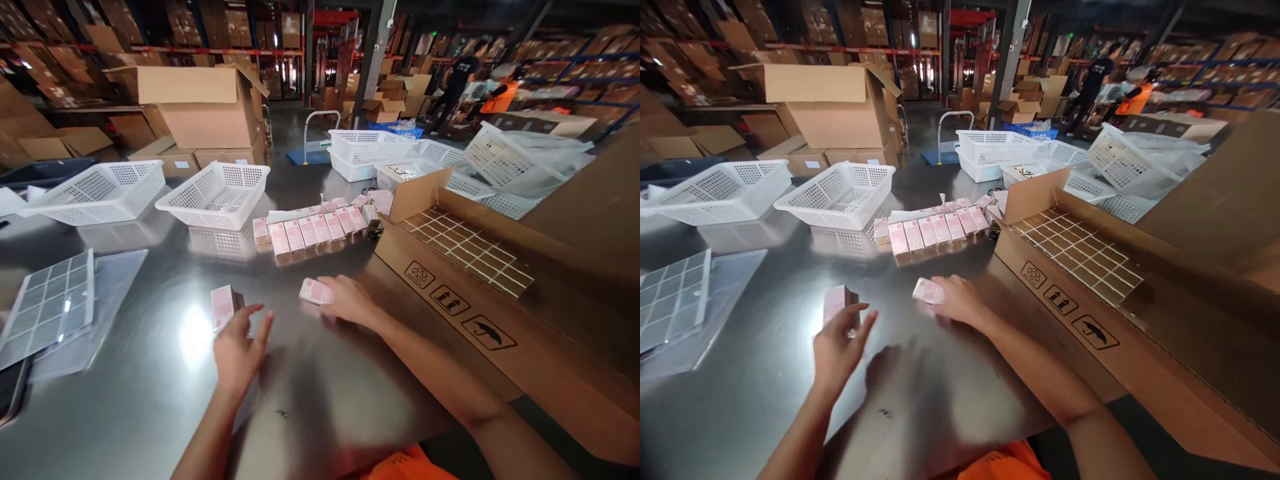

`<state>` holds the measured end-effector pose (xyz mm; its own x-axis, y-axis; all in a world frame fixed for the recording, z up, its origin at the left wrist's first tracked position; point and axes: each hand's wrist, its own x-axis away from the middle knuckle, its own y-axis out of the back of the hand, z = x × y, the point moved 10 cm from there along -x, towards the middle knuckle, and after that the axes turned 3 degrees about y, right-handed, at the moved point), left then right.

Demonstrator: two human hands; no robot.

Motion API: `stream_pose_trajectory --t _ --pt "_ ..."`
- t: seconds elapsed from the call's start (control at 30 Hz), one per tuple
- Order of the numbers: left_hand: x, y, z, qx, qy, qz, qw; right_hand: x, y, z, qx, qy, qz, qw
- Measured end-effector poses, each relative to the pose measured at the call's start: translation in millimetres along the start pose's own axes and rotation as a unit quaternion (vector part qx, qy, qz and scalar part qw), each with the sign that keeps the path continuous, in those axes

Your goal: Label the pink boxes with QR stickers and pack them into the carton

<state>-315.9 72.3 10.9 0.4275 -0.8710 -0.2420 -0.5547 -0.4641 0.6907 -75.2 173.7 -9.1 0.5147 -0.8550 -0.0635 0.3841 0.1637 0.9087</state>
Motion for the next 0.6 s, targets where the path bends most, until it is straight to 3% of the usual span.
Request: stream_pose_trajectory --t 0.07,0.13,0.2,0.33,0.5,0.6 --pt "10 -30.1 -6 0.096 0.004 0.094 0.991 14 -3 31 -0.019 0.091 -0.012 0.996" --pt "20 -58.3 -10 0.196 0.02 0.197 0.96 35 -2 59 -0.052 0.185 -0.049 0.98" --pt "26 -74.8 -13 0.237 0.029 0.26 0.936 53 4 69 -0.112 0.224 -0.096 0.963" --pt "23 -74.1 -10 0.202 0.032 0.247 0.947 62 12 55 -0.233 0.192 -0.126 0.945" --pt "27 -63.9 -12 0.18 -0.006 0.209 0.961 71 21 49 -0.217 0.19 -0.19 0.939" --pt "31 -64.3 3 0.16 -0.023 0.172 0.972 78 15 46 -0.225 0.173 -0.23 0.931"
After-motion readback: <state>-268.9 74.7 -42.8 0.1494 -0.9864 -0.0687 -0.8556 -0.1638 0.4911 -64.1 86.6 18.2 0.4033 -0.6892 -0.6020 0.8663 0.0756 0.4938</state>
